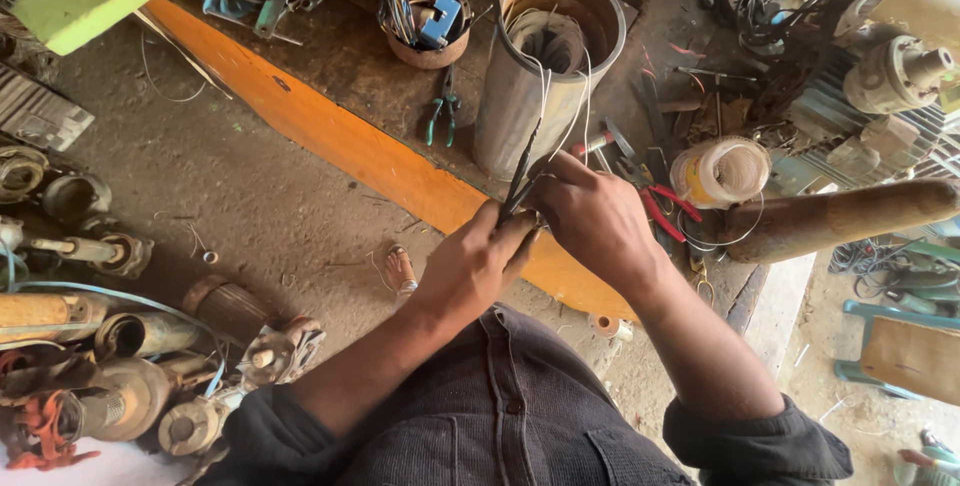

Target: The person strips insulation from multiple electrical wires using pliers and a knife, then twists the exposed strands together. The person works at a cluttered workbench in a workshop environment.

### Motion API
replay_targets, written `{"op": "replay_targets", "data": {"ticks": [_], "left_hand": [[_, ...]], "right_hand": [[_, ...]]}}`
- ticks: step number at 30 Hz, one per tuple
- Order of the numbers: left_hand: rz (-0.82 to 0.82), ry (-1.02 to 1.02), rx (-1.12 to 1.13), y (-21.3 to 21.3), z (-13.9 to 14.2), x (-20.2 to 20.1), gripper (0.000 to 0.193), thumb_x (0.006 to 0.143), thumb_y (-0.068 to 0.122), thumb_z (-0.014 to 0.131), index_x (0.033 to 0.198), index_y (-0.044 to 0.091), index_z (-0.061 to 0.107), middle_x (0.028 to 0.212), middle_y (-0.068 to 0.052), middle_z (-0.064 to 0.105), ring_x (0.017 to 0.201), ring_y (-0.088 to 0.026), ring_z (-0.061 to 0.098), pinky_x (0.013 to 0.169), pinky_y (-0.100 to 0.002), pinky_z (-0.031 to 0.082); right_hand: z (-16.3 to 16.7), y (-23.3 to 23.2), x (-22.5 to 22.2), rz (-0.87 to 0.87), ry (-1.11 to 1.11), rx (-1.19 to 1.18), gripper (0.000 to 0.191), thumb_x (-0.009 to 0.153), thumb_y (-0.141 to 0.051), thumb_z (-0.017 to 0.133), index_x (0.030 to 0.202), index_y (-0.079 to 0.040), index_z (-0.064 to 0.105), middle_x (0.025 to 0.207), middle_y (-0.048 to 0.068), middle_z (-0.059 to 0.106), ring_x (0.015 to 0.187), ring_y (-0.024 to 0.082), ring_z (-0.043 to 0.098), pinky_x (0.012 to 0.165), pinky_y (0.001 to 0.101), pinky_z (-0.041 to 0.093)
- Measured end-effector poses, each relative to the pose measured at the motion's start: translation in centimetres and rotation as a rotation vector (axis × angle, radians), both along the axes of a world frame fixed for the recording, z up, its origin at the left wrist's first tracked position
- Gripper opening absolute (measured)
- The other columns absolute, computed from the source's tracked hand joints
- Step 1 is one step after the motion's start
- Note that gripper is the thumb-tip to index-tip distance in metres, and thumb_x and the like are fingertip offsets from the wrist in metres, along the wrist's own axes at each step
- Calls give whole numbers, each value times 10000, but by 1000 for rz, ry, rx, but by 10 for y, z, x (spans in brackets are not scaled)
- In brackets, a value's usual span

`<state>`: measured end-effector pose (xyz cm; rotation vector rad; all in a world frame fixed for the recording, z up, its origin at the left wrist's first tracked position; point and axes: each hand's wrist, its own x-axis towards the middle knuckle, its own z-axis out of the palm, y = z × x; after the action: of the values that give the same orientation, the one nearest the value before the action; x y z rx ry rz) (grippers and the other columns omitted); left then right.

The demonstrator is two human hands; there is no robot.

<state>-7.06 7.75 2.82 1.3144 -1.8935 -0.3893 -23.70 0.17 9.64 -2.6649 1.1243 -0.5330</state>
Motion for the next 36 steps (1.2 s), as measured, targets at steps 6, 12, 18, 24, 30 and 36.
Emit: {"op": "replay_targets", "data": {"ticks": [6, 12, 18, 24, 30, 36], "left_hand": [[-138, 316, 202, -4, 11, 6, 201, 977, 196, 688, 1116, 56, 650, 1041, -170, 680, 904, -319, 728, 777, -397, 588], [-256, 348, 296, -6, 19, 14, 215, 990, 167, 637, 1147, 23, 614, 1060, -201, 675, 1014, -379, 688, 869, -443, 553], [-132, 238, 222, 0, 13, 3, 220, 950, 85, 655, 1142, -4, 594, 1032, -243, 622, 875, -404, 698, 719, -433, 578], [-19, 141, -17, 1, 2, -9, 259, 936, 101, 713, 1178, 23, 665, 1014, -215, 635, 811, -373, 719, 680, -397, 599], [-30, 174, 18, -7, 10, -3, 217, 935, 177, 729, 1124, 69, 718, 1039, -164, 686, 830, -310, 743, 700, -374, 600], [-218, 403, 533, -13, 24, 19, 252, 956, 254, 672, 1119, 64, 699, 993, -142, 719, 911, -288, 729, 791, -395, 562]], "right_hand": [[-17, 29, -30, 80, -297, -79, 311, 908, -7, 670, 1216, -50, 665, 1283, 129, 655, 1113, 294, 713, 916, 392, 603], [-39, 26, -43, 315, -128, -567, 238, 874, -87, 785, 1067, -152, 662, 1289, 121, 656, 1141, 312, 710, 931, 437, 572], [-20, 18, -25, 190, -229, -331, 101, 906, -119, 803, 990, -110, 747, 1203, 92, 707, 894, 193, 758, 713, 304, 612], [2, 2, -7, -12, 45, -10, 138, 848, -78, 712, 952, -136, 781, 998, 16, 719, 757, 262, 724, 647, 374, 575], [-1, 7, -10, -55, -128, 43, 156, 916, -90, 689, 1066, -98, 732, 1095, 71, 697, 869, 293, 721, 720, 386, 582], [-22, 26, -35, 201, -269, -214, 320, 868, -28, 692, 1183, -74, 659, 1305, 130, 653, 1152, 311, 699, 972, 416, 568]]}}
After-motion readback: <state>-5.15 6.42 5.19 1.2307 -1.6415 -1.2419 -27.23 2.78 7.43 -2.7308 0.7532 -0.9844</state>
